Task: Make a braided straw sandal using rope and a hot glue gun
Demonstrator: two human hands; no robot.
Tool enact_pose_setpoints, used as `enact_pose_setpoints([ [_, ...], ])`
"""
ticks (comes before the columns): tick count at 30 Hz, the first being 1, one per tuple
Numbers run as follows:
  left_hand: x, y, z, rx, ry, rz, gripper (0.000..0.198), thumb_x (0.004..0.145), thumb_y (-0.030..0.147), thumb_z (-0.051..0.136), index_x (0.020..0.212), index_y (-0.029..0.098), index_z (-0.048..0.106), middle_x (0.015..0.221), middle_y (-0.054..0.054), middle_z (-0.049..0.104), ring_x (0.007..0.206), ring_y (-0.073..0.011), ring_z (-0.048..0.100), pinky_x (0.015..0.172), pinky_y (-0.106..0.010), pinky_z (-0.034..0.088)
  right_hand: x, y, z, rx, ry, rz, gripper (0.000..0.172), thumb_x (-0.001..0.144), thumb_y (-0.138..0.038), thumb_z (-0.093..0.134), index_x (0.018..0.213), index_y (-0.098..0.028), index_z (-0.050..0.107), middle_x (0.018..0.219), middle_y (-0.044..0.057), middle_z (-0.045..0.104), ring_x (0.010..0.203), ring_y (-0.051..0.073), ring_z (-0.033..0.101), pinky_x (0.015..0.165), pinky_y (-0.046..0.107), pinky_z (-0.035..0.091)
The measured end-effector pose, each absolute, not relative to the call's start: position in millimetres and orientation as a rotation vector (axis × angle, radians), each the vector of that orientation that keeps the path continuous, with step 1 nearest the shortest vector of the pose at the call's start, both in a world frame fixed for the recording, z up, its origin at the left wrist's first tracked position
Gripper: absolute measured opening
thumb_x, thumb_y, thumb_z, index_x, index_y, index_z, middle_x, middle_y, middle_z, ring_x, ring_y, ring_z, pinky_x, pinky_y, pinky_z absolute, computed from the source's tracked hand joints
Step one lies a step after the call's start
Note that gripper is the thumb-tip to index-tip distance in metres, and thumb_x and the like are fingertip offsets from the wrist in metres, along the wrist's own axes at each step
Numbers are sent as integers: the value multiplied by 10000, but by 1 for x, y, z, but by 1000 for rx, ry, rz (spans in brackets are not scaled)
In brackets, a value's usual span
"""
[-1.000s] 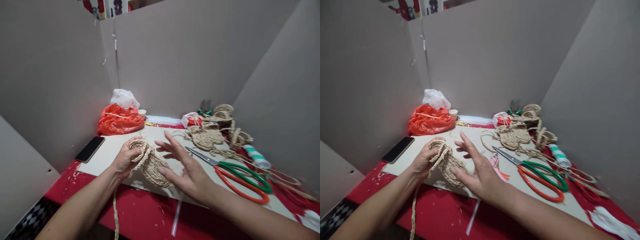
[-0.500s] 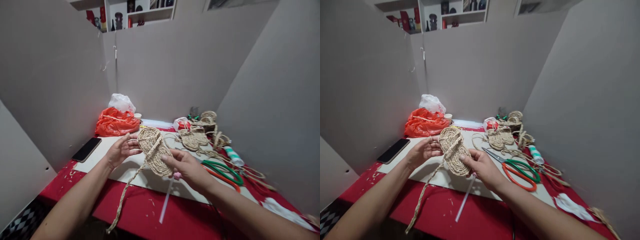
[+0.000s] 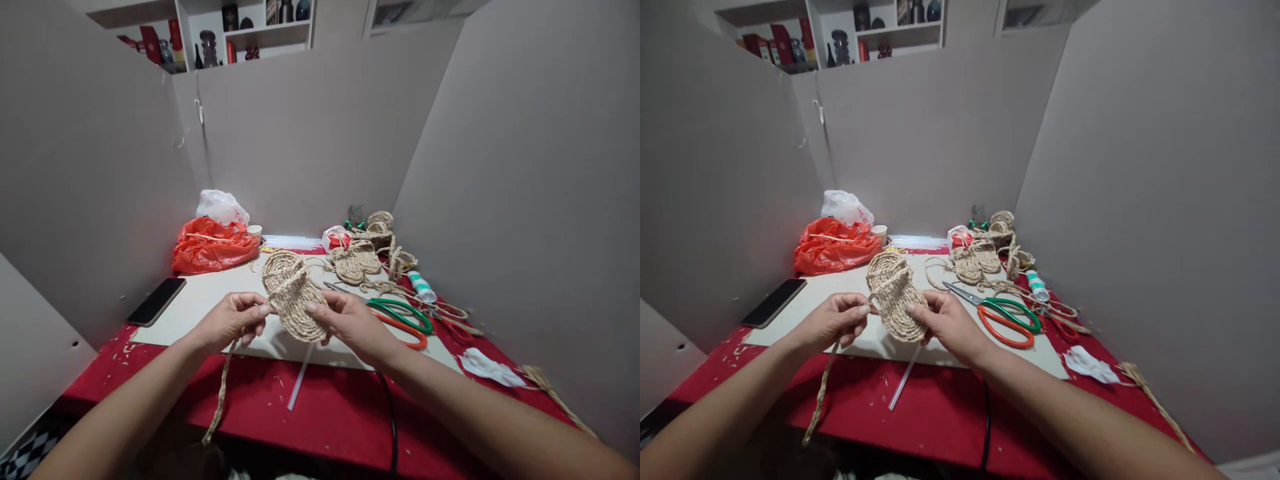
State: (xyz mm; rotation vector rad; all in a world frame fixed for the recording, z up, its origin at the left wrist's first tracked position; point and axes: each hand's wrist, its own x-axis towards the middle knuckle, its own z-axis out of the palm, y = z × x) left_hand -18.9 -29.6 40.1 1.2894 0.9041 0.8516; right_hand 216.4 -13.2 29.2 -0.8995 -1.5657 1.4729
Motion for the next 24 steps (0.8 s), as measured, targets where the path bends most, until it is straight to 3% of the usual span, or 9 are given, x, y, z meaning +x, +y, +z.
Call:
enact_pose_setpoints([
  [3, -21, -36, 56, 1363, 997, 937, 322, 750, 443, 720, 831, 167, 575, 493, 58, 550, 351, -15, 282, 371, -161, 132, 217, -18, 31, -858, -1559, 1527, 403, 713, -527, 721, 772, -140, 622, 594, -22, 577, 478, 85, 512, 453, 213, 484],
  [10, -15, -54, 91, 1675, 1078, 1027, 270, 771, 369, 711, 706, 138, 587, 560, 6, 615, 462, -39, 330, 449, -176, 239, 219, -23, 23, -665, -1456, 1739, 361, 751, -473, 717, 867, -141, 634, 635, -16, 622, 482, 78, 553, 450, 185, 484],
  [17, -8, -60, 100, 1733, 1085, 1041, 239, 799, 352, 680, 712, 138, 621, 607, -26, 639, 468, -49, 344, 446, -189, 245, 223, -27, 21, -602, -1401, 1827, 340, 754, -473, 717, 837, -156, 626, 605, -27, 612, 462, 75, 550, 441, 177, 479],
  [24, -4, -46, 89, 1566, 1019, 1023, 257, 788, 355, 703, 825, 169, 529, 623, -33, 682, 406, -25, 291, 407, -167, 196, 224, -23, 19, -631, -1385, 1820, 367, 732, -491, 730, 837, -159, 615, 590, -28, 615, 455, 77, 551, 436, 178, 484],
])
